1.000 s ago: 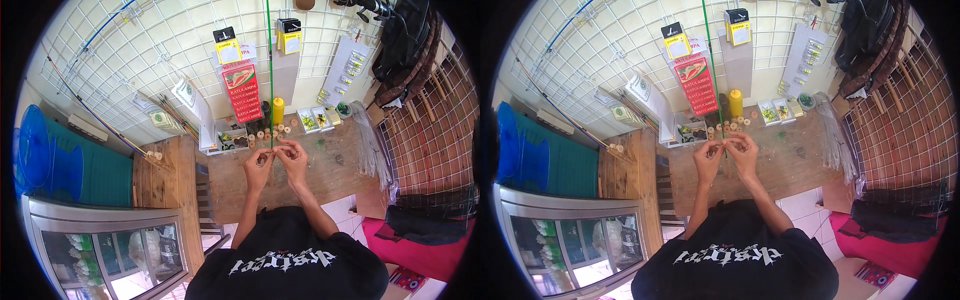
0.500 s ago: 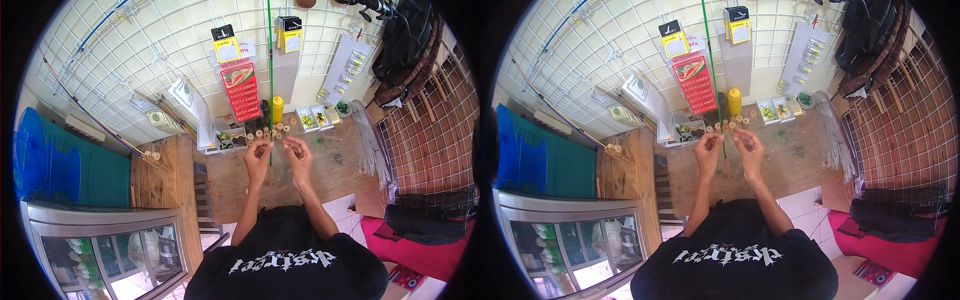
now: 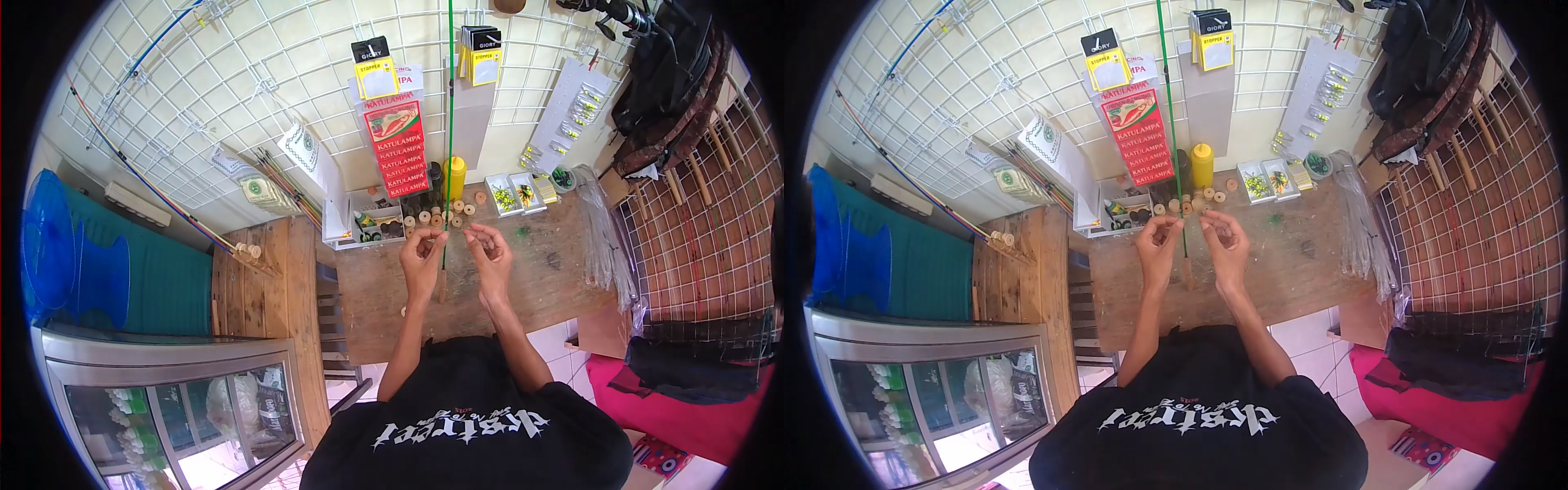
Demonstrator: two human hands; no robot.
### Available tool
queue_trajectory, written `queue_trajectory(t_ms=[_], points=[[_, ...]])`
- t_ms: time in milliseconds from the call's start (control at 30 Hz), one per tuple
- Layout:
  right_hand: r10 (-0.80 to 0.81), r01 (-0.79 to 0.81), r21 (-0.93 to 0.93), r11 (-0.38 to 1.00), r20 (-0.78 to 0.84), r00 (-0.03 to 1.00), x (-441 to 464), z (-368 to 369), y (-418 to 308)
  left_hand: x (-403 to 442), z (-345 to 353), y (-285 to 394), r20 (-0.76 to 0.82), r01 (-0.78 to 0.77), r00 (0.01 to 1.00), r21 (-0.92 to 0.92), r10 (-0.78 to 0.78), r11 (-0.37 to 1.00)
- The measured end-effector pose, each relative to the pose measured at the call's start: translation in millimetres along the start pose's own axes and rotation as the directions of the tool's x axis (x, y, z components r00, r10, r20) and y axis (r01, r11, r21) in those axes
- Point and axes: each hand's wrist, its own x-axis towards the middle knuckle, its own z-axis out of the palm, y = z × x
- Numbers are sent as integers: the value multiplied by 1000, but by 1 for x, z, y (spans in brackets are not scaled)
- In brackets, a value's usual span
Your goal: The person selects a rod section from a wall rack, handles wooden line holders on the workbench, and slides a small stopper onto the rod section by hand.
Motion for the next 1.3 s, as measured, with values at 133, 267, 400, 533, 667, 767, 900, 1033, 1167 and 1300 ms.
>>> queue_trajectory(t_ms=[133, 267, 400, 533, 667, 767, 900, 1033, 1167, 1300], points=[[-33, 32, -16, 999, -14, 999, 1, -1, 4, -1, 2, 1, -2, 18, 1000, -26, -18, 1000], [-43, 42, -2, 999, -15, 999, 0, 1, 2, 0, 3, 3, -2, 21, 1000, -27, -21, 999], [-33, 33, 0, 999, -22, 999, 1, 1, 2, 0, 3, 1, -10, 18, 1000, -36, -19, 999], [-2, 2, -14, 1000, -8, 1000, 1, -1, 2, 0, 3, 0, -17, 20, 1000, -45, -21, 999], [1, -1, -15, 1000, -8, 1000, 0, -1, 1, 0, 3, 3, -14, 31, 999, -35, -32, 999], [-11, 11, 1, 1000, -8, 1000, 1, 0, 0, 1, 4, 5, -9, 26, 1000, -33, -26, 999], [-46, 46, -18, 999, 1, 999, 6, 1, -1, 3, 6, 7, -8, 21, 1000, -47, -21, 999], [-81, 88, -231, 969, 43, 996, 14, 3, -5, 6, 6, 8, -6, -1, 1000, -18, 1, 1000], [-198, 205, -312, 928, 52, 979, 22, 10, -1, 11, 6, 6, -17, -38, 999, -21, 37, 999], [-239, 248, -333, 910, 66, 969, 29, 16, -2, 13, 2, 5, 30, -10, 999, 33, 9, 999]])
